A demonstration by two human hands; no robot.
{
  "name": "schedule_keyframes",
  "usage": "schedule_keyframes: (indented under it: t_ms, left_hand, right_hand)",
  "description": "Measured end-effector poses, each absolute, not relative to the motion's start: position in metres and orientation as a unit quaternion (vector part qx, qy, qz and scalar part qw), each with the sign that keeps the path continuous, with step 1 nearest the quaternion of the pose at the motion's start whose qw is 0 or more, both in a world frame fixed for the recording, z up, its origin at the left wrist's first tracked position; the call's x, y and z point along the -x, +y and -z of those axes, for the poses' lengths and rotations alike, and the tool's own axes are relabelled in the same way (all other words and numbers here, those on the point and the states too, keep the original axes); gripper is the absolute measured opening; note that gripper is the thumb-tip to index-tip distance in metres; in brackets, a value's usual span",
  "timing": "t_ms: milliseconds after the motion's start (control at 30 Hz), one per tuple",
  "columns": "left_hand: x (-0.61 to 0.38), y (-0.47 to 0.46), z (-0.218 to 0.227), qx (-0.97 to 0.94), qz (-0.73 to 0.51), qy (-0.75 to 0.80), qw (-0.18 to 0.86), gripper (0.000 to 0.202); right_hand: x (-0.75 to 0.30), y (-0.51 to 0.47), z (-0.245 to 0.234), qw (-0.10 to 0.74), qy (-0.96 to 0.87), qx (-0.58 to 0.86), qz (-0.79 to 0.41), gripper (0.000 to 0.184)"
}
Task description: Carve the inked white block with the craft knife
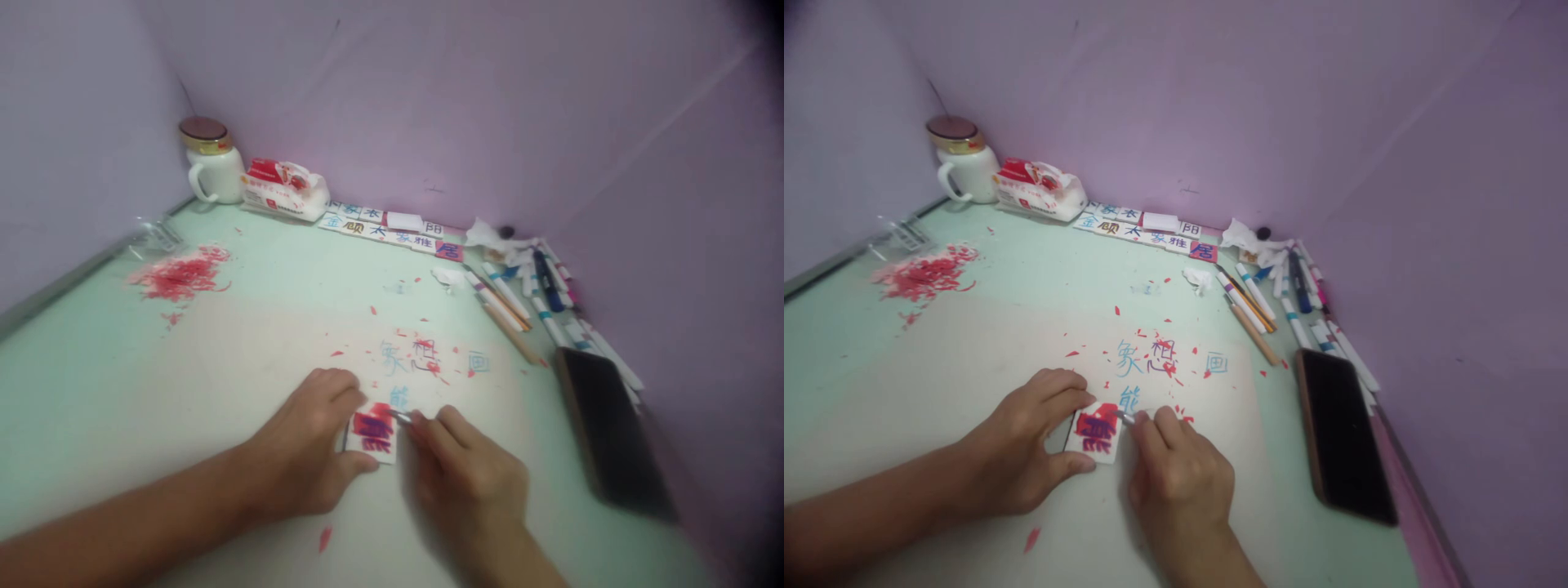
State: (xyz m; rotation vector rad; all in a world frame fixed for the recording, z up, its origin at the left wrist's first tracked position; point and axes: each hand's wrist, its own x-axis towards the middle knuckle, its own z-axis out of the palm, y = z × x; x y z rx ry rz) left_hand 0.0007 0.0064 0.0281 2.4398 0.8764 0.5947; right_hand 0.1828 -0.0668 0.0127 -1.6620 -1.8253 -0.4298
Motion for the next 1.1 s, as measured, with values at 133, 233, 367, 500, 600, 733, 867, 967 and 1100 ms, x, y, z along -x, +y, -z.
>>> schedule_keyframes:
  t_ms: [133,233,367,500,600,733,867,967,1100]
  left_hand:
    - [-0.001,0.007,-0.029,-0.89,-0.219,0.32,0.241,0.028]
    - [-0.002,0.007,-0.029,-0.889,-0.216,0.323,0.243,0.027]
    - [-0.001,0.007,-0.028,-0.891,-0.219,0.317,0.24,0.026]
    - [-0.002,0.007,-0.03,-0.89,-0.219,0.317,0.243,0.024]
    - [-0.003,0.009,-0.033,-0.894,-0.206,0.311,0.25,0.022]
    - [-0.002,0.011,-0.035,-0.9,-0.184,0.301,0.255,0.022]
    - [-0.001,0.013,-0.036,-0.904,-0.173,0.293,0.259,0.02]
    - [0.0,0.014,-0.036,-0.907,-0.169,0.282,0.261,0.019]
    - [0.0,0.017,-0.037,-0.909,-0.165,0.272,0.268,0.019]
  right_hand:
    - [-0.184,-0.067,-0.013,0.311,-0.692,0.632,0.157,0.023]
    - [-0.184,-0.067,-0.013,0.31,-0.693,0.633,0.152,0.022]
    - [-0.185,-0.067,-0.013,0.311,-0.697,0.631,0.139,0.021]
    - [-0.189,-0.065,-0.012,0.32,-0.699,0.628,0.121,0.022]
    - [-0.195,-0.063,-0.014,0.311,-0.717,0.616,0.095,0.021]
    - [-0.201,-0.06,-0.016,0.296,-0.734,0.608,0.059,0.021]
    - [-0.204,-0.058,-0.016,0.292,-0.739,0.605,0.059,0.023]
    - [-0.207,-0.054,-0.016,0.289,-0.756,0.583,0.072,0.022]
    - [-0.214,-0.048,-0.017,0.285,-0.783,0.548,0.074,0.02]
